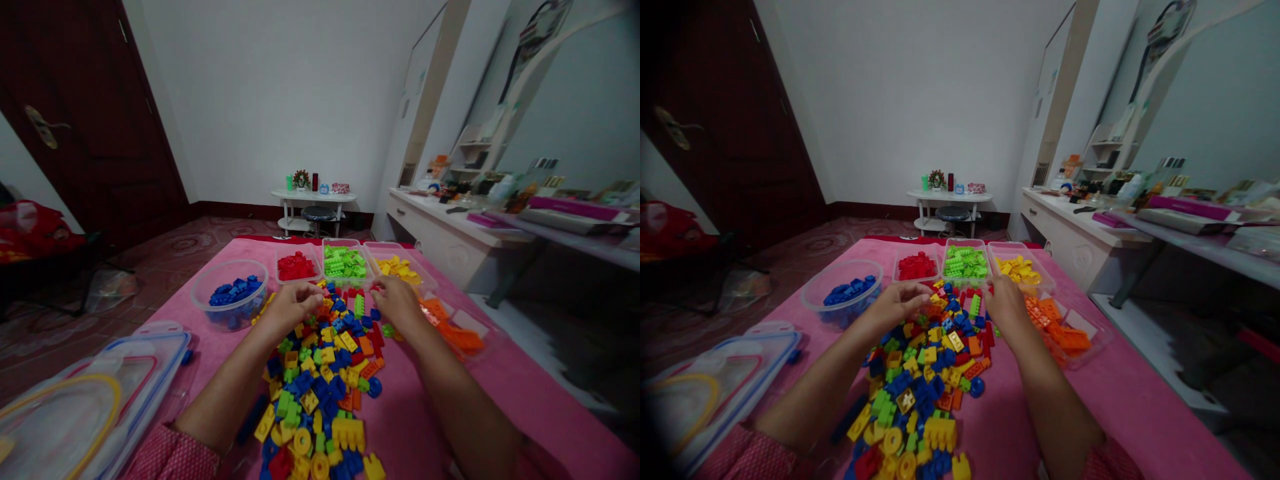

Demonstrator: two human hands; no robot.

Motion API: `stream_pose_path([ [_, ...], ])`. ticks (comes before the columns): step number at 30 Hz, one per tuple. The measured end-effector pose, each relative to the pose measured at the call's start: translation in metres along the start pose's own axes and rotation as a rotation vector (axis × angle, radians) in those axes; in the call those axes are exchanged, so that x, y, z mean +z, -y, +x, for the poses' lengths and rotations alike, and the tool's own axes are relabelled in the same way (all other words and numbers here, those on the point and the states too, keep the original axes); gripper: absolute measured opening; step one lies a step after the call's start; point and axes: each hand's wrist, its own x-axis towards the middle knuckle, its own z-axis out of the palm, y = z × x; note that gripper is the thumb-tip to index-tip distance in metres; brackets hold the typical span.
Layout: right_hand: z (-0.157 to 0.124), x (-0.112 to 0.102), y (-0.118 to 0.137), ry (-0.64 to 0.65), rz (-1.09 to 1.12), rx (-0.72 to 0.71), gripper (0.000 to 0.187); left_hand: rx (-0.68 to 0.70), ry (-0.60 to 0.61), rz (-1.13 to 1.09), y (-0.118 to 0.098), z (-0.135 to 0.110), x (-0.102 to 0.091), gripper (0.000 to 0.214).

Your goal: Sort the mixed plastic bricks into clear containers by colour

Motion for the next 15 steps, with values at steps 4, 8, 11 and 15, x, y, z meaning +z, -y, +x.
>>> stream_pose_path([
  [4, -0.004, 0.024, 0.01, 0.021, 0.028, 0.012, 0.029, 0.019, -0.009, 0.013, 0.0, 0.0, -0.001, 0.028],
  [8, -0.007, 0.045, 0.005, 0.039, 0.107, 0.035, 0.033, 0.028, -0.022, 0.005, 0.001, 0.001, -0.001, 0.028],
  [11, -0.007, 0.059, -0.003, 0.011, 0.196, 0.072, 0.041, 0.034, -0.025, 0.012, 0.003, 0.002, 0.001, 0.028],
  [15, -0.006, 0.067, -0.007, -0.031, 0.359, 0.093, 0.036, 0.013, -0.026, 0.015, 0.003, 0.003, 0.002, 0.028],
])
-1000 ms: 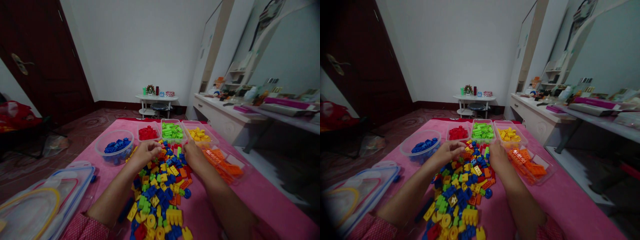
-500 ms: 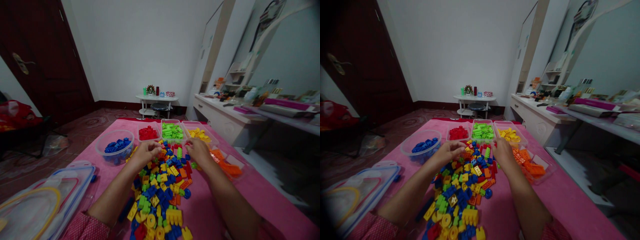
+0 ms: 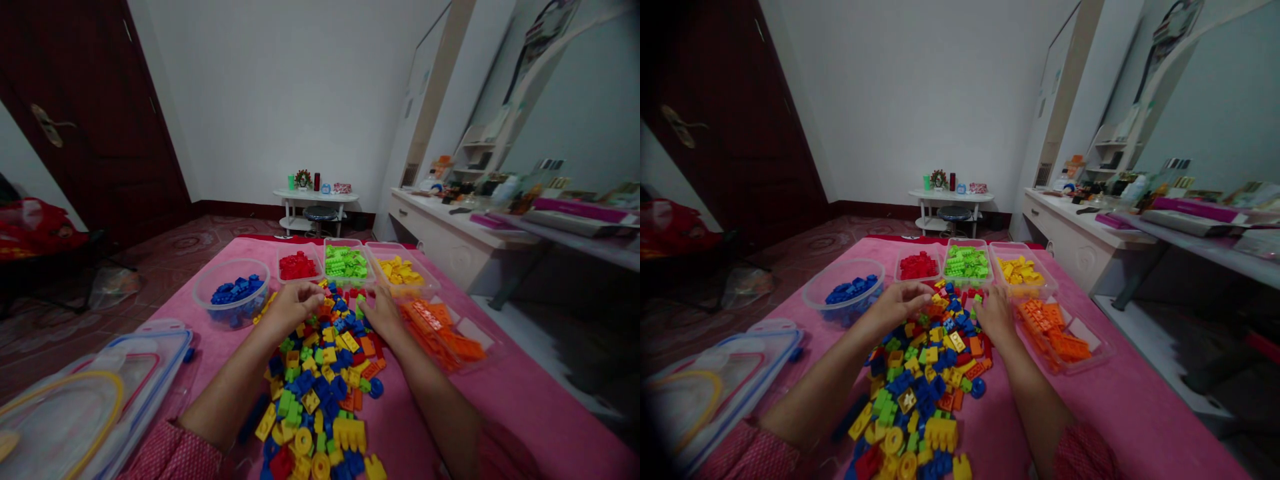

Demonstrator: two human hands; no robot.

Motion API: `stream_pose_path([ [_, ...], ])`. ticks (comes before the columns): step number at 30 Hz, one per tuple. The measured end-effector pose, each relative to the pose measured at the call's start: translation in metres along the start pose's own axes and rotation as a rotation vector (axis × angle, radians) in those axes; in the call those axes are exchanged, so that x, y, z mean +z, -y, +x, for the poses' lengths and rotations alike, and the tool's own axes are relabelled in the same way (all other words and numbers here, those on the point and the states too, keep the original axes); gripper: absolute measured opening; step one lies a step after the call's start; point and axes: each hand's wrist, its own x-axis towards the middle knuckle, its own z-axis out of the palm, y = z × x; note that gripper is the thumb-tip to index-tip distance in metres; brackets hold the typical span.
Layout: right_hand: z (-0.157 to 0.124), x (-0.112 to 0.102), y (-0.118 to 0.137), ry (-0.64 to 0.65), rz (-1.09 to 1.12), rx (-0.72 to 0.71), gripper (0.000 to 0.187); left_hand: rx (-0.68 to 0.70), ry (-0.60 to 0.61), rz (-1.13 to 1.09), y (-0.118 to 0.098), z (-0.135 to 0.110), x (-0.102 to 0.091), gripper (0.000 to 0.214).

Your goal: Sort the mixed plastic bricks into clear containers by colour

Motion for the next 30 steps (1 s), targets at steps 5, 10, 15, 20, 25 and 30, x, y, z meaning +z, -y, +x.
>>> stream_pose_path([
  [5, -0.002, -0.007, 0.017, 0.01, 0.221, -0.001, 0.03, 0.007, 0.014, 0.01, 0.0, -0.002, -0.003, 0.03],
  [10, -0.003, -0.064, 0.042, -0.043, 0.01, -0.106, 0.024, 0.001, -0.007, -0.016, -0.001, -0.002, -0.007, 0.029],
  [15, -0.006, -0.121, 0.037, 0.115, -0.596, 0.101, 0.041, -0.005, -0.032, -0.083, -0.005, -0.002, -0.007, 0.028],
  [20, -0.009, -0.113, 0.029, 0.307, -0.712, 0.15, 0.026, -0.025, -0.043, -0.077, -0.004, -0.002, -0.006, 0.026],
  [25, -0.013, -0.092, 0.045, 0.284, -0.658, 0.064, 0.022, 0.037, -0.076, 0.084, 0.005, 0.003, -0.013, 0.024],
  [30, -0.022, -0.084, 0.064, 0.165, -0.628, -0.06, 0.029, 0.166, -0.204, 0.486, 0.003, 0.002, -0.028, 0.019],
])
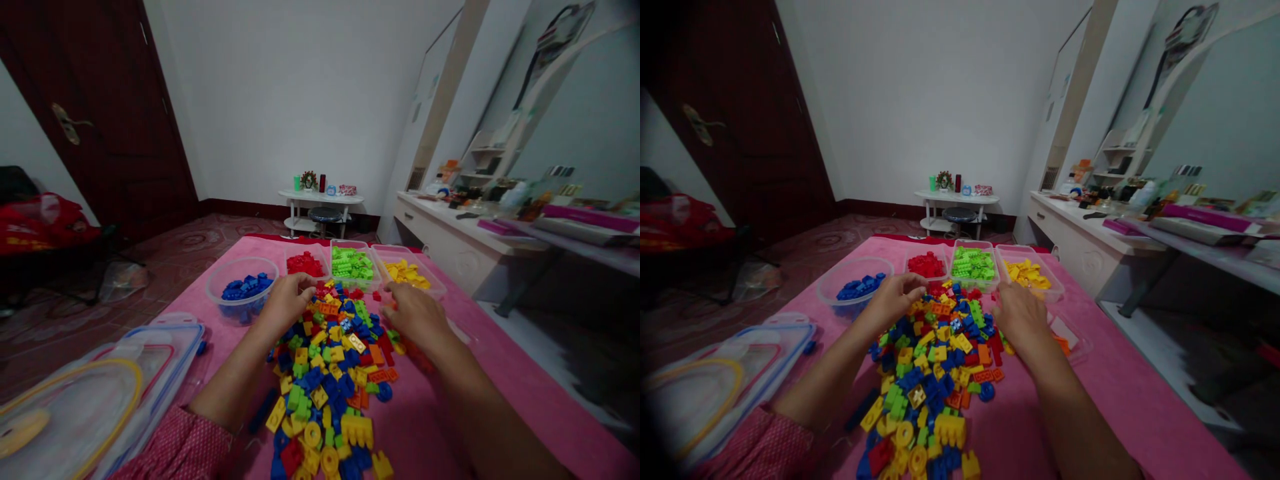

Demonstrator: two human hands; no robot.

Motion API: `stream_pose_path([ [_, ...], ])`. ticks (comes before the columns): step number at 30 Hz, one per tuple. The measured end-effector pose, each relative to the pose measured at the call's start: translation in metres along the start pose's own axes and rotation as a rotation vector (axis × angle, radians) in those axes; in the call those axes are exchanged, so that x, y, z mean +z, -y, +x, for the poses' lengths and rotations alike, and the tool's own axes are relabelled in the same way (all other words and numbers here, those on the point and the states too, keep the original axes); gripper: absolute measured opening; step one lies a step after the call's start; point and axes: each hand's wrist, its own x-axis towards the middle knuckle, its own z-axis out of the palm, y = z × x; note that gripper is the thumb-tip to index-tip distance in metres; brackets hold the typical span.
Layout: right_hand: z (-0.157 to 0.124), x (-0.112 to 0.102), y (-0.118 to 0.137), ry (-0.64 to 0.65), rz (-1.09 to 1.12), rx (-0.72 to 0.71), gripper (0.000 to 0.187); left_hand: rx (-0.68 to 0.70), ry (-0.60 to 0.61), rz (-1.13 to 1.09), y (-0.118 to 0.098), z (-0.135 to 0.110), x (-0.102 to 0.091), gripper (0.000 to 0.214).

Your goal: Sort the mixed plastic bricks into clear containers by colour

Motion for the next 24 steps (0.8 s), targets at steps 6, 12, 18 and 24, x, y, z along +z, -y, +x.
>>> stream_pose_path([
  [6, -0.038, -0.012, 0.05, 0.106, 0.374, -0.58, 0.036, 0.01, -0.049, 0.132, -0.001, 0.0, -0.018, 0.017],
  [12, -0.1, 0.031, 0.108, 0.287, 0.38, -1.285, 0.022, -0.026, -0.075, 0.114, -0.005, 0.0, -0.03, 0.017],
  [18, -0.092, 0.041, 0.116, 0.207, 0.249, -1.129, 0.01, -0.018, -0.075, 0.142, -0.004, 0.0, -0.031, 0.018],
  [24, -0.048, 0.031, 0.089, 0.035, 0.337, -0.928, 0.025, -0.008, -0.021, 0.119, -0.002, 0.0, -0.026, 0.02],
])
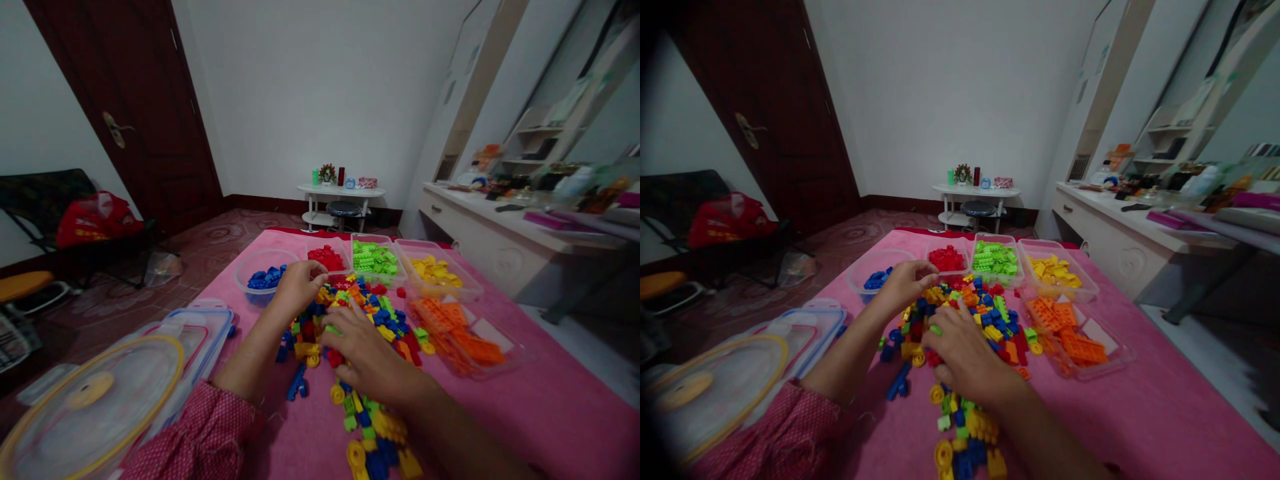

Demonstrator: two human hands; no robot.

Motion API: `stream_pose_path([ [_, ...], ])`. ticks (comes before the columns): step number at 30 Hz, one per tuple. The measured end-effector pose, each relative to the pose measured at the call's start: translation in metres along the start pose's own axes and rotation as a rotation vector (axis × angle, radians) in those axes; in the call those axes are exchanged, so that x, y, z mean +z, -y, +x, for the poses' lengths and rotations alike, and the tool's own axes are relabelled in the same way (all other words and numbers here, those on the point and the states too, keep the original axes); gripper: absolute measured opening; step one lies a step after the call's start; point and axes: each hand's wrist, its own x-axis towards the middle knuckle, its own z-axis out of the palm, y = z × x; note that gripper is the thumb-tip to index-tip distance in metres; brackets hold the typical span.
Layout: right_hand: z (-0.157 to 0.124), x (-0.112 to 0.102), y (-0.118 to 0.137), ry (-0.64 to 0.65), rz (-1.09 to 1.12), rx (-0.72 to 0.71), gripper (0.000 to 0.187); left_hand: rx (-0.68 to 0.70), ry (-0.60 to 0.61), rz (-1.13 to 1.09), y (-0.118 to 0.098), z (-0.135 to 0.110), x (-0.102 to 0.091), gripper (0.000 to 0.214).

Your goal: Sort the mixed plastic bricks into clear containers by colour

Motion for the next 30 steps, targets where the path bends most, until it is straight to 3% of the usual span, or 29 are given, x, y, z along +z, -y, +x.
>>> stream_pose_path([
  [8, -0.003, -0.005, -0.042, -0.22, 0.082, 0.248, 0.024, -0.009, 0.071, 0.029, 0.008, 0.001, 0.005, 0.019],
  [14, -0.01, -0.013, -0.061, -0.276, 0.173, 0.37, 0.04, 0.03, 0.162, 0.049, 0.011, 0.0, 0.011, 0.017],
  [23, -0.017, -0.025, -0.072, -0.245, 0.206, 0.451, 0.024, 0.027, 0.246, 0.021, 0.007, -0.004, 0.022, 0.021],
  [27, -0.015, -0.027, -0.066, -0.288, 0.146, 0.501, 0.022, 0.001, 0.228, 0.189, 0.002, -0.007, 0.021, 0.022],
  [30, -0.013, -0.032, -0.053, -0.219, 0.126, 0.518, 0.018, -0.03, 0.255, 0.344, -0.005, -0.011, 0.021, 0.019],
])
